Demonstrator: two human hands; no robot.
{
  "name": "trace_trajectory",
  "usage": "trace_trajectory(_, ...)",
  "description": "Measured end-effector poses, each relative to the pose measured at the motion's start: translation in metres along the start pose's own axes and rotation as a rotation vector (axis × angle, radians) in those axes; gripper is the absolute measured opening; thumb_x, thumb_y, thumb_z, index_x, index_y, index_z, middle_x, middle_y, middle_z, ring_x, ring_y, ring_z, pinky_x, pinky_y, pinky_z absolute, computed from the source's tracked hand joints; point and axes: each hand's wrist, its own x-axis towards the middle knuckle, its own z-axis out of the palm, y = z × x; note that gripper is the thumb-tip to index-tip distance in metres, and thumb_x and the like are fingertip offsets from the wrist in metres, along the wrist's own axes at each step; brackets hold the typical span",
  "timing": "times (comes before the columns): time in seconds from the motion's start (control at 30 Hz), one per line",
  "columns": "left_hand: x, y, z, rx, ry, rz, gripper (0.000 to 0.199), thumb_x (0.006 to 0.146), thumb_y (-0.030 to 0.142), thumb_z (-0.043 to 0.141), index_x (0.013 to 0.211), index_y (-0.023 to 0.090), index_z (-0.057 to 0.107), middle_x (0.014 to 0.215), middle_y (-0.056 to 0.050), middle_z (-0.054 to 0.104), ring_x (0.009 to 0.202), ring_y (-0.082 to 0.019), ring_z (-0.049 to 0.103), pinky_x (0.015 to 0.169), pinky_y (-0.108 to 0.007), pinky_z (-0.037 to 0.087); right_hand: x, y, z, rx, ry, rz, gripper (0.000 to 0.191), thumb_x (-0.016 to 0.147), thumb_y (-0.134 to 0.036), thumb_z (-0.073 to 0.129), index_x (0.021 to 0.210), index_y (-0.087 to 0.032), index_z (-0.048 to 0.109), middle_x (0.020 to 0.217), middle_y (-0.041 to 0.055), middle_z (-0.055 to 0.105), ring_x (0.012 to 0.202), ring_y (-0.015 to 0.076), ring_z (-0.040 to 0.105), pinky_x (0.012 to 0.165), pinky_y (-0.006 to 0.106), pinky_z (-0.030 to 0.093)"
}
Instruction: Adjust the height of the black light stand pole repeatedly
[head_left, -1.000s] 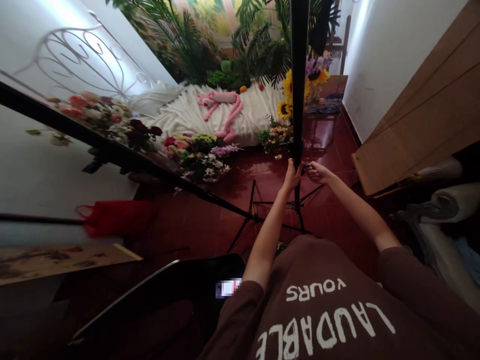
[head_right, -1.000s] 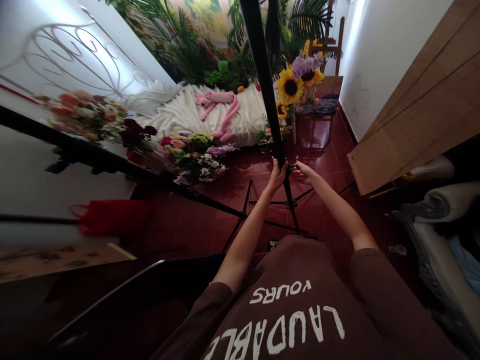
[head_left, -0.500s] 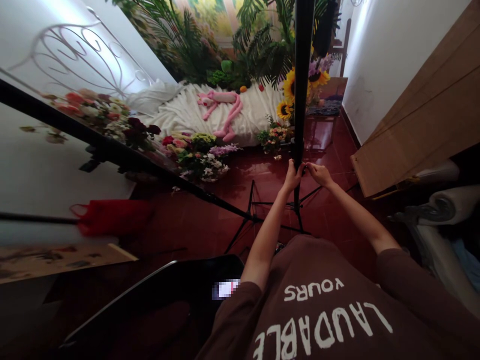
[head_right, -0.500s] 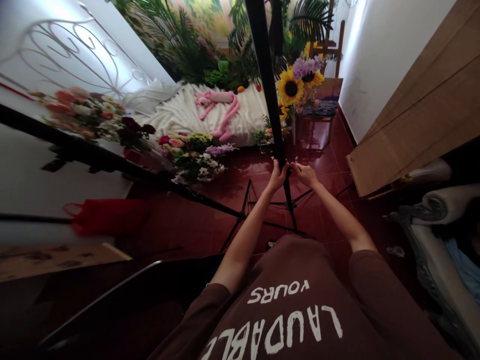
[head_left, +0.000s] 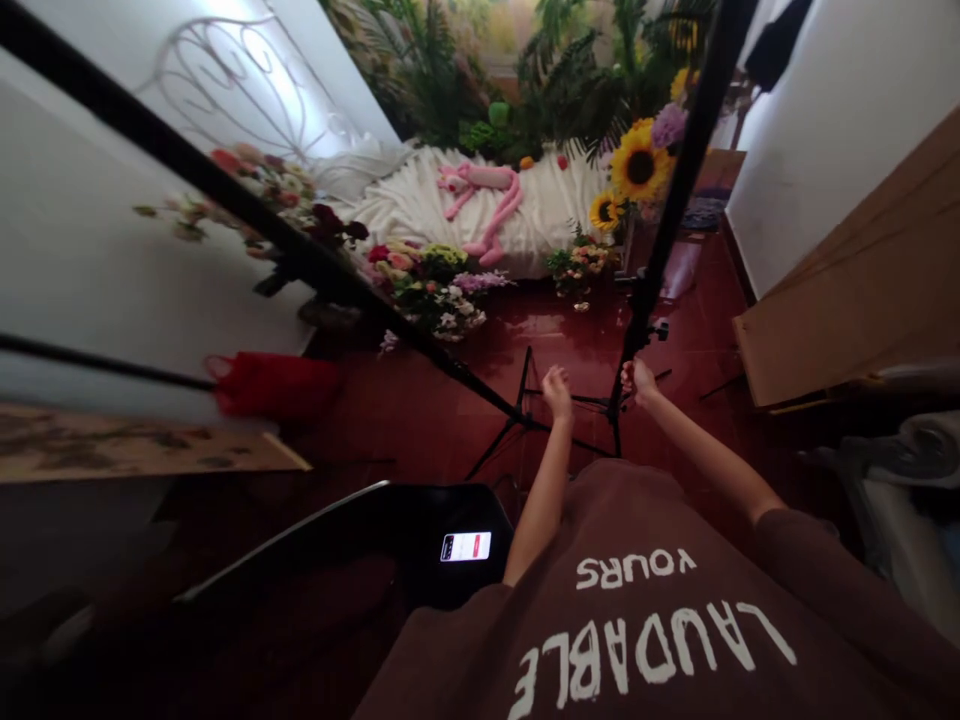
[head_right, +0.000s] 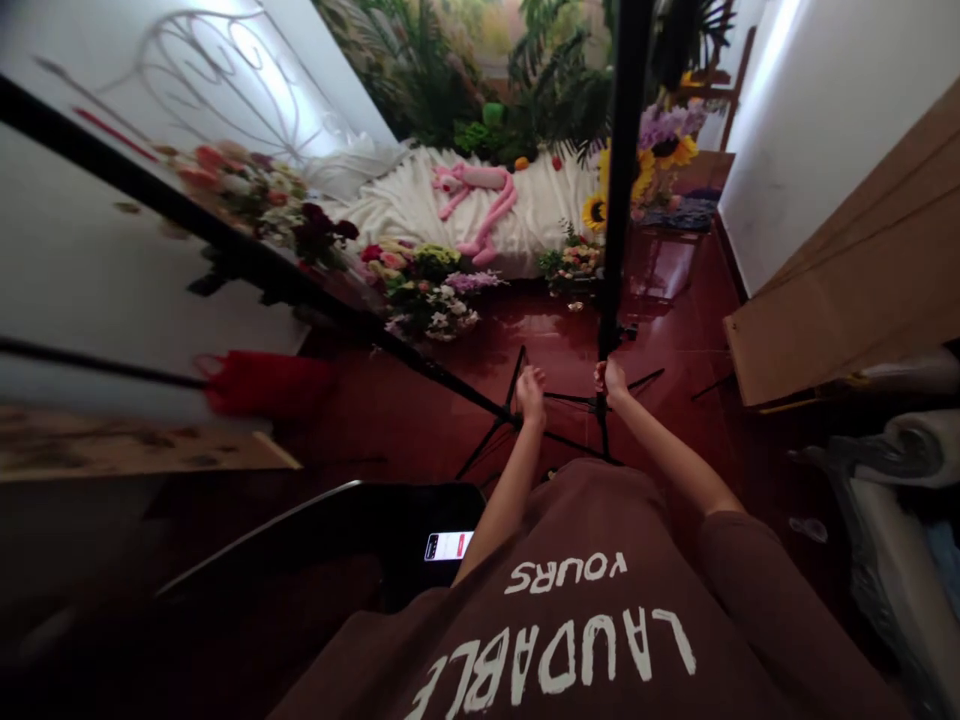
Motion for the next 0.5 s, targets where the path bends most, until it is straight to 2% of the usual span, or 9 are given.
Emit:
trace_trajectory(0.03, 0.009, -0.009, -0.028, 0.003, 0.201, -0.058, 0.048, 0.099, 0.06, 0.031, 0.106, 0.018, 0.052, 0.097, -0.009, 0.063, 0.086, -0.016, 0.066, 0.08, -0.036, 0.055, 0.002, 0.008, 0.014, -0.009, -0.013, 0.028, 0.044, 0.101, -0.054, 0.036, 0.068, -0.024, 0.037, 0.042, -0.0078, 0.036, 0.033, 0.007, 0.024, 0.037, 0.019, 0.018)
trace_trajectory(0.07, 0.019, -0.015, -0.055, 0.013, 0.371, -0.054, 0.05, 0.1, 0.06, 0.024, 0.104, 0.019, 0.05, 0.095, -0.008, 0.061, 0.084, -0.016, 0.066, 0.078, -0.035, 0.055, 0.003, 0.014, 0.031, -0.016, -0.03, 0.054, 0.041, 0.101, -0.051, 0.037, 0.07, -0.024, 0.037, 0.043, -0.0084, 0.035, 0.034, 0.007, 0.024, 0.037, 0.018, 0.018)
trace_trajectory(0.1, 0.031, -0.017, -0.082, 0.021, 0.478, 0.004, 0.051, 0.1, 0.062, 0.019, 0.104, 0.02, 0.049, 0.097, -0.008, 0.059, 0.087, -0.016, 0.065, 0.079, -0.035, 0.054, 0.004, 0.02, 0.049, -0.023, -0.052, 0.079, 0.038, 0.101, -0.047, 0.037, 0.072, -0.024, 0.037, 0.044, -0.0087, 0.036, 0.034, 0.0071, 0.024, 0.037, 0.018, 0.018)
trace_trajectory(0.17, 0.056, -0.008, -0.129, 0.029, 0.556, 0.178, 0.053, 0.098, 0.065, 0.018, 0.107, 0.022, 0.048, 0.108, -0.011, 0.058, 0.1, -0.018, 0.065, 0.088, -0.035, 0.053, 0.002, 0.032, 0.091, -0.044, -0.119, 0.149, 0.033, 0.102, -0.041, 0.035, 0.074, -0.023, 0.039, 0.047, -0.0082, 0.038, 0.036, 0.0074, 0.025, 0.038, 0.017, 0.02)
trace_trajectory(0.23, 0.083, 0.016, -0.162, 0.022, 0.576, 0.31, 0.056, 0.097, 0.069, 0.023, 0.11, 0.022, 0.049, 0.116, -0.013, 0.058, 0.11, -0.018, 0.063, 0.098, -0.035, 0.051, -0.004, 0.046, 0.135, -0.052, -0.25, 0.251, 0.03, 0.103, -0.036, 0.034, 0.077, -0.022, 0.041, 0.049, -0.0069, 0.041, 0.037, 0.0076, 0.028, 0.038, 0.016, 0.022)
trace_trajectory(0.3, 0.109, 0.046, -0.181, 0.007, 0.48, 0.391, 0.06, 0.095, 0.072, 0.027, 0.112, 0.021, 0.053, 0.116, -0.013, 0.062, 0.113, -0.018, 0.063, 0.103, -0.034, 0.049, -0.015, 0.061, 0.177, -0.025, -0.436, 0.403, 0.032, 0.104, -0.036, 0.032, 0.079, -0.021, 0.046, 0.052, -0.0055, 0.044, 0.04, 0.008, 0.032, 0.038, 0.015, 0.023)
trace_trajectory(0.37, 0.131, 0.072, -0.191, 0.019, 0.298, 0.402, 0.065, 0.094, 0.075, 0.028, 0.112, 0.02, 0.058, 0.111, -0.012, 0.066, 0.111, -0.018, 0.064, 0.102, -0.033, 0.049, -0.024, 0.077, 0.214, 0.036, -0.612, 0.564, 0.039, 0.106, -0.041, 0.028, 0.083, -0.019, 0.05, 0.055, -0.0041, 0.047, 0.042, 0.0085, 0.034, 0.037, 0.015, 0.025)
trace_trajectory(0.43, 0.145, 0.088, -0.194, 0.054, 0.132, 0.387, 0.07, 0.091, 0.079, 0.029, 0.11, 0.02, 0.061, 0.108, -0.011, 0.068, 0.106, -0.018, 0.064, 0.099, -0.033, 0.05, -0.03, 0.089, 0.243, 0.115, -0.719, 0.689, 0.046, 0.106, -0.048, 0.023, 0.085, -0.019, 0.051, 0.058, -0.0032, 0.048, 0.043, 0.0089, 0.036, 0.035, 0.015, 0.025)
trace_trajectory(0.5, 0.153, 0.091, -0.195, 0.082, 0.021, 0.383, 0.074, 0.087, 0.083, 0.03, 0.104, 0.02, 0.064, 0.107, -0.011, 0.068, 0.099, -0.018, 0.064, 0.097, -0.033, 0.05, -0.031, 0.097, 0.264, 0.232, -0.759, 0.75, 0.049, 0.106, -0.052, 0.021, 0.079, -0.02, 0.047, 0.057, -0.0041, 0.045, 0.042, 0.0093, 0.034, 0.034, 0.016, 0.023)
